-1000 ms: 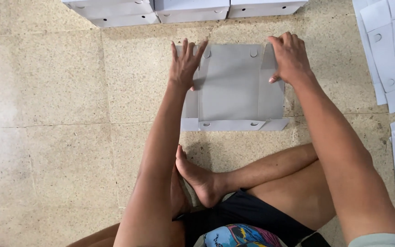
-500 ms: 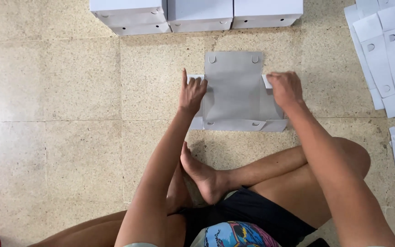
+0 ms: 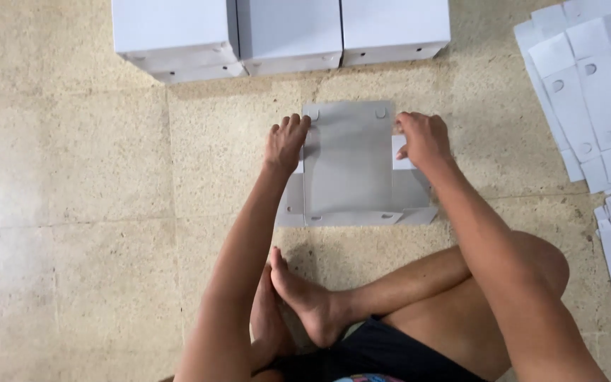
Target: Folding flat cardboard templates into finished boxes by hand.
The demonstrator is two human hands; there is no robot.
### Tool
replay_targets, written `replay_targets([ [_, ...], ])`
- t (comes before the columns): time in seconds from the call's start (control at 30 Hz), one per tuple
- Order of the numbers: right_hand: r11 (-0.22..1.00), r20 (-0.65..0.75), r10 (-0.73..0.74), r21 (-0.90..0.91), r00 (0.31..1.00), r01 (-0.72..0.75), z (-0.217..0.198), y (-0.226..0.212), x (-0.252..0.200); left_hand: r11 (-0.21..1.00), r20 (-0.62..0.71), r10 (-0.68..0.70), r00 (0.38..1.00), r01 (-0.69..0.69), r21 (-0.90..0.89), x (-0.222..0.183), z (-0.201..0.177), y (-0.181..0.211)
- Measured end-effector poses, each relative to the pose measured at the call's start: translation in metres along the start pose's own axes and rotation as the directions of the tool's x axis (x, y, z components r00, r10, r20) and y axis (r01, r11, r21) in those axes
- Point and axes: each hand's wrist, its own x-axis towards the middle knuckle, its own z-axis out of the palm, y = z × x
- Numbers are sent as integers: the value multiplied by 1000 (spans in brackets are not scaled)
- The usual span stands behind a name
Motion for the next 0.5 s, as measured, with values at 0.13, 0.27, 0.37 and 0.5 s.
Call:
replay_targets([
  [0.13, 952, -13, -170, 256, 985, 168, -51, -19, -8, 991, -60, 54, 997, -46, 126, -3, -44, 16],
  [0.27, 966, 62, -253, 66, 965, 249, -24, -6, 24, 987, -62, 108, 992, -99, 128, 1, -48, 14],
  [0.37, 932, 0, -324, -169, 946, 320, 22, 9, 49, 993, 29, 100, 995, -101, 58, 1, -49, 11],
  [0.5, 926, -134, -335, -231, 933, 300, 27, 9, 41, 990, -22, 87, 996, -84, 110, 0, -49, 15],
])
